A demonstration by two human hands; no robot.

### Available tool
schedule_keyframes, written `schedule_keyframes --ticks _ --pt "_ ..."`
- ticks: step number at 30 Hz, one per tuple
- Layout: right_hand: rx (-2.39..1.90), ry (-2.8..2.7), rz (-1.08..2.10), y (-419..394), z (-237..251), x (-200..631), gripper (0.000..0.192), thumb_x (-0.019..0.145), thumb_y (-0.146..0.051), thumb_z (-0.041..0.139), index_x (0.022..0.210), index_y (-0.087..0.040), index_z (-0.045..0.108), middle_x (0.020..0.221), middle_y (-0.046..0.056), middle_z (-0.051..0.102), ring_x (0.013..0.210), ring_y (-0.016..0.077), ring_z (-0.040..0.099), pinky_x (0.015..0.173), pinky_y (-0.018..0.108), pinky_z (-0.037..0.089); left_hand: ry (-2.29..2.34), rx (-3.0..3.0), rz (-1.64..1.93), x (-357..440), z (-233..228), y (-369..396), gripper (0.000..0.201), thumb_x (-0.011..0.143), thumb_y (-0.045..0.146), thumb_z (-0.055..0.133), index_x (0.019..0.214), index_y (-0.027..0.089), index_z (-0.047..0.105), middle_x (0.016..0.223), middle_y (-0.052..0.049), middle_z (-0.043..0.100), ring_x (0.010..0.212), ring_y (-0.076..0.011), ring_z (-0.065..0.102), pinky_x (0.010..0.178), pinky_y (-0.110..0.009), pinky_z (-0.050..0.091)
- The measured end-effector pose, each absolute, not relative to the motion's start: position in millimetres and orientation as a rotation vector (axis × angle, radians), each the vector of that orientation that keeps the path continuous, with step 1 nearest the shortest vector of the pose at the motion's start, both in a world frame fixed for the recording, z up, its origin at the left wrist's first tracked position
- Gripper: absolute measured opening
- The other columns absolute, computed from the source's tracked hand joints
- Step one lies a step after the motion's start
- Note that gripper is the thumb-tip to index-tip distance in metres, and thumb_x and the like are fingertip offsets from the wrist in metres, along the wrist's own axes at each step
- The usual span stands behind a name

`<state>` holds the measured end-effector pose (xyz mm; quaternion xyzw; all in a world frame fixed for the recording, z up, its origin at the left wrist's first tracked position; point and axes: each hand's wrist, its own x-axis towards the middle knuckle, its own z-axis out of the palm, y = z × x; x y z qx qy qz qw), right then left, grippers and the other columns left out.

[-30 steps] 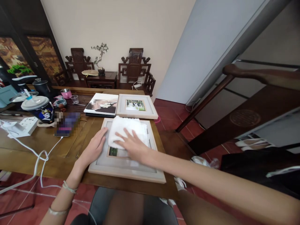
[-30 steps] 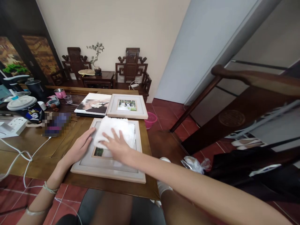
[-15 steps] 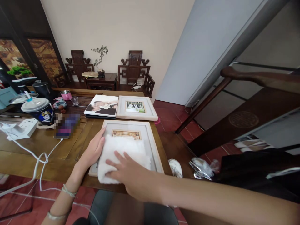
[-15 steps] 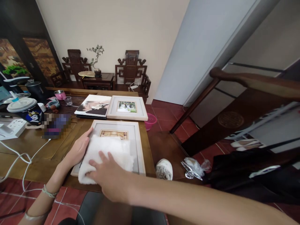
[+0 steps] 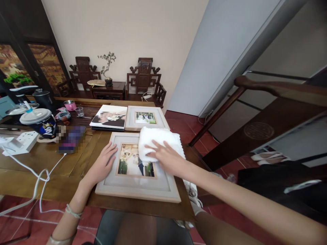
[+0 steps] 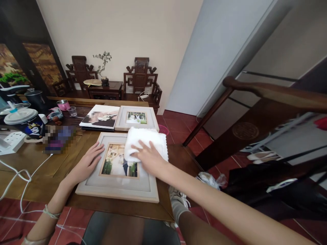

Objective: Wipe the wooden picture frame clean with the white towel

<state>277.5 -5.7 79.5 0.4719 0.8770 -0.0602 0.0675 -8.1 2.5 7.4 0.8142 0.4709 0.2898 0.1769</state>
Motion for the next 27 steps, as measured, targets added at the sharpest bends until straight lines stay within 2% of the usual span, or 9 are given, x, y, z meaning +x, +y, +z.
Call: schedule_keyframes --ticks 4,9,15,18,22,27 --pt "1.484 2.65 -0.009 24 69 276 0.077 0.069 0.011 0.04 0.139 -0.019 0.05 0.157 0.007 0.026 0.144 0.037 0.013 0.108 0.066 0.021 1.332 2.294 0.83 -9 9 2 0.041 0.097 0.033 0.038 0.13 0.016 0.056 0.144 -0.011 0.049 0.144 -0.0237 0.027 0.117 -0.051 0.025" --pt "1.468 2.58 -0.013 -3 70 262 0.073 0.069 0.007 0.049 0.137 -0.02 0.053 0.156 0.013 0.028 0.141 0.0454 0.017 0.103 0.073 0.023 1.345 2.301 0.832 -8 9 2 0.04 0.096 0.031 0.039 0.13 0.017 0.056 0.143 -0.01 0.05 0.144 -0.0238 0.029 0.117 -0.052 0.027" --pt "1.296 2.441 -0.329 -79 96 234 0.08 0.058 -0.003 0.067 0.135 -0.022 0.054 0.151 0.017 0.037 0.134 0.0499 0.03 0.098 0.069 0.037 1.353 2.306 0.861 -7 5 4 0.04 0.095 0.03 0.04 0.129 0.017 0.056 0.142 -0.01 0.052 0.143 -0.0239 0.029 0.117 -0.052 0.026" --pt "1.151 2.439 -0.543 -97 103 220 0.087 0.054 -0.006 0.072 0.138 -0.021 0.051 0.153 0.017 0.032 0.134 0.0511 0.03 0.096 0.069 0.04 1.355 2.299 0.859 -7 5 4 0.039 0.095 0.029 0.039 0.129 0.017 0.056 0.142 -0.01 0.052 0.143 -0.0238 0.029 0.117 -0.052 0.027" --pt "1.039 2.58 -0.594 -94 98 213 0.079 0.064 -0.007 0.063 0.14 -0.021 0.048 0.156 0.011 0.027 0.139 0.0456 0.021 0.106 0.067 0.03 1.351 2.3 0.839 -7 6 4 0.04 0.096 0.028 0.039 0.131 0.019 0.055 0.144 -0.009 0.05 0.144 -0.0233 0.028 0.117 -0.052 0.026" --pt "1.278 2.697 -0.418 -42 78 231 0.078 0.071 0.002 0.051 0.144 -0.024 0.043 0.157 0.006 0.026 0.144 0.0347 0.016 0.114 0.057 0.02 1.338 2.298 0.813 -8 8 3 0.04 0.096 0.03 0.039 0.132 0.02 0.053 0.145 -0.009 0.048 0.144 -0.0229 0.027 0.117 -0.051 0.025"
